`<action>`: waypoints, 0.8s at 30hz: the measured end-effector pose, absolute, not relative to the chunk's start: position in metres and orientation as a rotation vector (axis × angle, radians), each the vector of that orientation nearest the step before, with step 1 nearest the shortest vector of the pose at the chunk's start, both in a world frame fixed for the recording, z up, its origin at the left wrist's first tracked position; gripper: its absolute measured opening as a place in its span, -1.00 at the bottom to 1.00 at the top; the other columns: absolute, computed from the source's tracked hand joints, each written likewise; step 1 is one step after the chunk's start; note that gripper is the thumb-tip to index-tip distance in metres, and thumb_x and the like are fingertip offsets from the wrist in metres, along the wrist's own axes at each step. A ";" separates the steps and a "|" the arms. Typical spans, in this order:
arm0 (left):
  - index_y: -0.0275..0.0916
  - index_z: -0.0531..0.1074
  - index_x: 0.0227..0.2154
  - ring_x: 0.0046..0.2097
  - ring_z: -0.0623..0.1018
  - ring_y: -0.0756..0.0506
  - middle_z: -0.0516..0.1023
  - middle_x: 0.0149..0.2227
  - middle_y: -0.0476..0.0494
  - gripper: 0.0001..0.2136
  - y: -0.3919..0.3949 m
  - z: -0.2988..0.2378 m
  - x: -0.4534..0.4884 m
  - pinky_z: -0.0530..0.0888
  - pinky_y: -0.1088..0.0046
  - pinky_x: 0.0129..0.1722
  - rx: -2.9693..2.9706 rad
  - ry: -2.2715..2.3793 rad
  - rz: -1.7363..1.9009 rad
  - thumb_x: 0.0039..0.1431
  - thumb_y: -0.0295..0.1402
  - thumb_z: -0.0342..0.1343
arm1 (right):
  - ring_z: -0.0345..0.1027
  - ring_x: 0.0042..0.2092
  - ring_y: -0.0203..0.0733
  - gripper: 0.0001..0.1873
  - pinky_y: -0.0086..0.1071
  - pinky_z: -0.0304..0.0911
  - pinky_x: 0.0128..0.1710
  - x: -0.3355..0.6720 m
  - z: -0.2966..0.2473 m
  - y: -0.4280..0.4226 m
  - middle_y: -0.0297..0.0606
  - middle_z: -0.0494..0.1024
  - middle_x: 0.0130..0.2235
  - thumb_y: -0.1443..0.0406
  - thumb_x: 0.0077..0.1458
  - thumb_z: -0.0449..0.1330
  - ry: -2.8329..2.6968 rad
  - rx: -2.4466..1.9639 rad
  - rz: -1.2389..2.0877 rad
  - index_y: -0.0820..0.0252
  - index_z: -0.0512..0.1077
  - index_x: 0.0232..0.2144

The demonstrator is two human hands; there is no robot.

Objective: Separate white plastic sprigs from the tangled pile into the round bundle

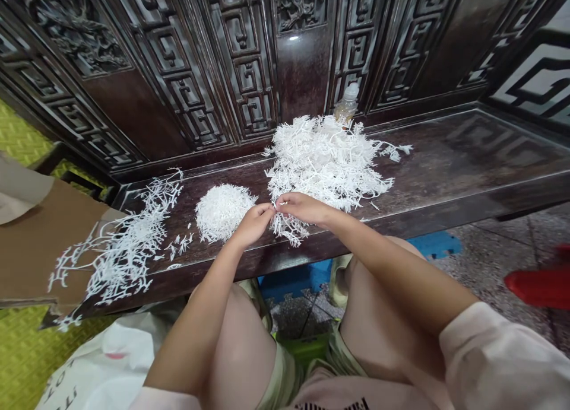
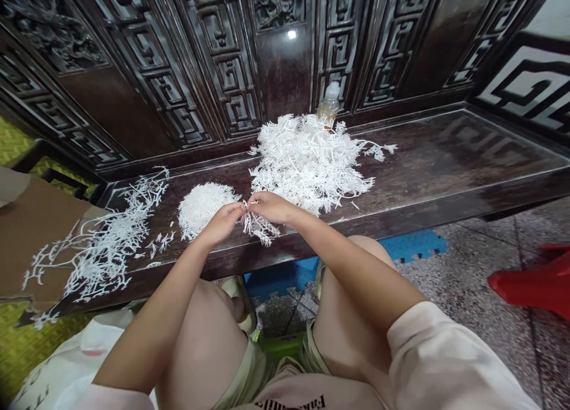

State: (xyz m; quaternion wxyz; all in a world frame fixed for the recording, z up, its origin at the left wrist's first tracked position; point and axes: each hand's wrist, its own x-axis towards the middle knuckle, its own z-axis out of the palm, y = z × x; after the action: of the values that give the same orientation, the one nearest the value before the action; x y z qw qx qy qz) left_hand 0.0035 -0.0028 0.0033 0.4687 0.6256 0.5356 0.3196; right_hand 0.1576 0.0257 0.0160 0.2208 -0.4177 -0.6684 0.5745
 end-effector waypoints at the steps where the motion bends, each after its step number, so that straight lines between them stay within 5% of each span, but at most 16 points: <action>1: -0.26 0.18 -0.68 -0.54 0.17 0.05 0.13 -0.66 0.07 -0.79 -0.003 0.003 0.004 0.12 0.53 -0.50 1.497 1.314 0.792 -0.01 -0.31 -0.10 | 0.06 -0.51 -0.40 -0.84 -0.48 -0.04 -0.51 0.158 0.018 0.025 -0.41 0.25 -0.55 0.24 -0.11 0.05 -1.856 -1.159 1.602 0.23 0.33 -0.47; 12: -0.29 0.28 -0.60 -0.49 0.26 0.05 0.30 -0.58 0.02 -0.91 -0.009 0.003 0.013 0.21 0.54 -0.46 1.013 1.136 0.928 -0.14 -0.40 -0.08 | 0.21 -0.38 -0.34 -0.77 -0.42 0.05 -0.31 0.167 0.038 0.022 -0.32 0.42 -0.45 0.16 -0.17 0.18 -1.897 -0.928 1.779 0.24 0.40 -0.52; 21: -0.24 0.00 -0.74 -0.56 0.19 0.06 0.04 -0.67 0.03 -0.79 -0.003 0.022 -0.018 0.30 0.49 -0.41 0.937 0.957 1.221 -0.07 -0.42 -0.18 | 0.18 -0.42 -0.34 -0.80 -0.37 0.03 -0.29 0.198 0.053 0.033 -0.37 0.37 -0.53 0.19 -0.21 0.21 -1.880 -1.018 1.777 0.23 0.38 -0.62; 24: -0.24 0.08 -0.70 -0.54 0.24 0.06 0.11 -0.63 0.01 -0.84 0.001 0.021 -0.042 0.31 0.49 -0.43 0.827 1.016 1.297 -0.07 -0.43 -0.17 | 0.15 -0.41 -0.32 -0.79 -0.37 0.00 -0.29 0.206 0.053 0.037 -0.35 0.37 -0.51 0.17 -0.20 0.20 -1.791 -1.167 1.634 0.21 0.39 -0.60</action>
State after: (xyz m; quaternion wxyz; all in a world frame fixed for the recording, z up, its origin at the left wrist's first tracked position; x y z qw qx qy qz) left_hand -0.0420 0.0005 0.0210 0.6044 0.3575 0.4390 0.5605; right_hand 0.2060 0.0368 0.0534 0.2237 -0.4228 -0.6488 0.5918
